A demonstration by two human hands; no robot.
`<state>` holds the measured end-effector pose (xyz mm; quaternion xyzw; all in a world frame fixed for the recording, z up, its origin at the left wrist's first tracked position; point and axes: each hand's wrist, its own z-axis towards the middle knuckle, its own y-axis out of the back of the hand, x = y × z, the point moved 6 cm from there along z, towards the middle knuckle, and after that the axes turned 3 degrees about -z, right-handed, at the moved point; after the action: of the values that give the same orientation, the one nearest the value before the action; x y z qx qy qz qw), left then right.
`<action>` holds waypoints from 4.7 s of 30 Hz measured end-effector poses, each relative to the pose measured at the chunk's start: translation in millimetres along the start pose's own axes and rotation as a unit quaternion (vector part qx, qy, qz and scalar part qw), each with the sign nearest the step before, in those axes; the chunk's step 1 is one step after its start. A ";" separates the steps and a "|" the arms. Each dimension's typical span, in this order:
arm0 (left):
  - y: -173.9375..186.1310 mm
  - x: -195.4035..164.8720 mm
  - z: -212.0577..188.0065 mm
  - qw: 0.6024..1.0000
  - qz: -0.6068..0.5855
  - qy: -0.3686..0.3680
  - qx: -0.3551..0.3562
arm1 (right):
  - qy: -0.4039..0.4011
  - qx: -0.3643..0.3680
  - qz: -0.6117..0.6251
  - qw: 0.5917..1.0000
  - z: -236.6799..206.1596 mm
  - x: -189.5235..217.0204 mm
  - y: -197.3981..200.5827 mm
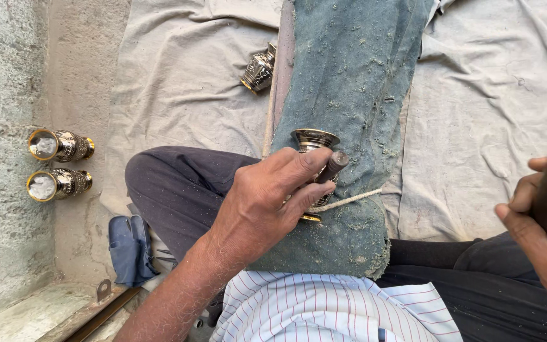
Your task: The person sits cross-legged on the ground with a small brass pot held against a cloth-covered cushion on their lap. They hold a punch against the pot's surface with one hand and strike it with a wooden mallet in the other hand, repeatedly repositioning the punch to emboss a decorative pattern into the brass, briefly turning the pot to work a new area.
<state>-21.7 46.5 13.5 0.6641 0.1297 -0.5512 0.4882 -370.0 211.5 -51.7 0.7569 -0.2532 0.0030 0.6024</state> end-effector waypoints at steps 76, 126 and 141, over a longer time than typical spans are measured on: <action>14.4 39.1 30.1 0.990 -0.124 -0.033 0.059 | 0.209 0.010 -0.016 0.978 71.2 185.1 67.3; 24.1 49.3 19.4 0.988 -0.152 -0.016 -0.014 | -0.178 0.102 -0.064 0.977 59.9 66.3 58.6; 21.1 39.3 21.6 0.994 -0.096 -0.047 -0.006 | 0.270 0.061 -0.312 0.909 61.7 -170.4 9.1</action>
<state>-5.7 4.7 -7.8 0.6193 0.1733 -0.6250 0.4425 -540.6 218.5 -113.2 0.8028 0.1689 0.0349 0.5707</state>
